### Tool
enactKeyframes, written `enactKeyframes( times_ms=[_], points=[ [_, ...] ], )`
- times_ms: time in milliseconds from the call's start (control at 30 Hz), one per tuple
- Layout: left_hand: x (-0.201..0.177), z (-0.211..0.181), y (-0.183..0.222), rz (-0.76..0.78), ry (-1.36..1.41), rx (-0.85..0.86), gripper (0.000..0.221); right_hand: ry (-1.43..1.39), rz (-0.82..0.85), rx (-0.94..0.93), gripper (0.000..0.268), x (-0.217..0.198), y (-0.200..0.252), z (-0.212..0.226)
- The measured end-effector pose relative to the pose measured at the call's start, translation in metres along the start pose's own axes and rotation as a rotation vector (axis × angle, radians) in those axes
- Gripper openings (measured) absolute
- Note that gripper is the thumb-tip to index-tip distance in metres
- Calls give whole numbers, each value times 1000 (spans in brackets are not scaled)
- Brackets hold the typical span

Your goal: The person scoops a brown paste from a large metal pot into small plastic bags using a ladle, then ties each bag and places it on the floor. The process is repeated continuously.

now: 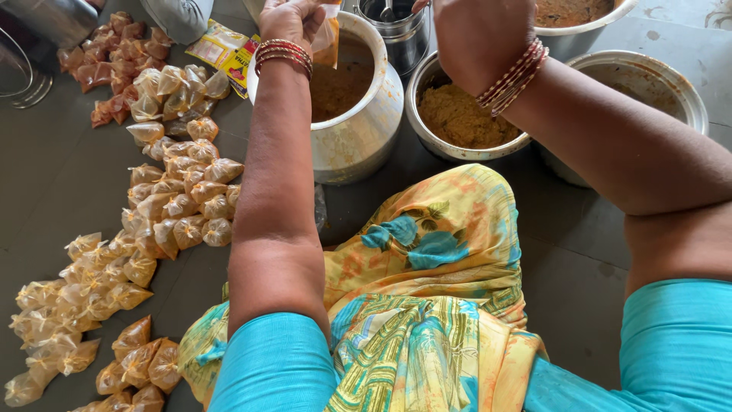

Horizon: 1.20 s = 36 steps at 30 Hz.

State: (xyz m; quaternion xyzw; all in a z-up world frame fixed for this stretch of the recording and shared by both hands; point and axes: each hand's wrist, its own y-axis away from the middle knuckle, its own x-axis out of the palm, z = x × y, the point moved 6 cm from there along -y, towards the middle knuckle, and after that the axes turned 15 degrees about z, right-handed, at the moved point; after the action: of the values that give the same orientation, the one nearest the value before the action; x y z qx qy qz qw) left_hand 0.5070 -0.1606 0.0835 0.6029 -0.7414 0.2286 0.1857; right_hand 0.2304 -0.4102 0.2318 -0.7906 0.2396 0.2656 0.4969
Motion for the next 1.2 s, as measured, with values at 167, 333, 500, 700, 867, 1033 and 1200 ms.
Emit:
enactKeyframes(
  times_ms=[167,333,500,700,867,1033,1200],
  points=[
    [-8,-4,13,-12,4,9,32,-209,397,75,14,61,15,-27],
    [-16,-21,37,131,-53,36,26,-480,786,132,14,139,17,-21],
    [-50,-54,84,111,-82,-4,24,-655,977,61,19,196,7,47],
    [-83,-81,143,-91,-44,34,17,-749,1160,-103,27,239,-7,158],
    [-75,-113,203,24,-161,42,18,-828,1211,-134,34,264,-57,218],
    [-72,-124,250,92,-144,3,29,-1445,1240,-10,42,250,-71,242],
    [-77,-109,284,70,-177,-39,67,-2378,1491,203,39,187,-31,277]
  ],
)
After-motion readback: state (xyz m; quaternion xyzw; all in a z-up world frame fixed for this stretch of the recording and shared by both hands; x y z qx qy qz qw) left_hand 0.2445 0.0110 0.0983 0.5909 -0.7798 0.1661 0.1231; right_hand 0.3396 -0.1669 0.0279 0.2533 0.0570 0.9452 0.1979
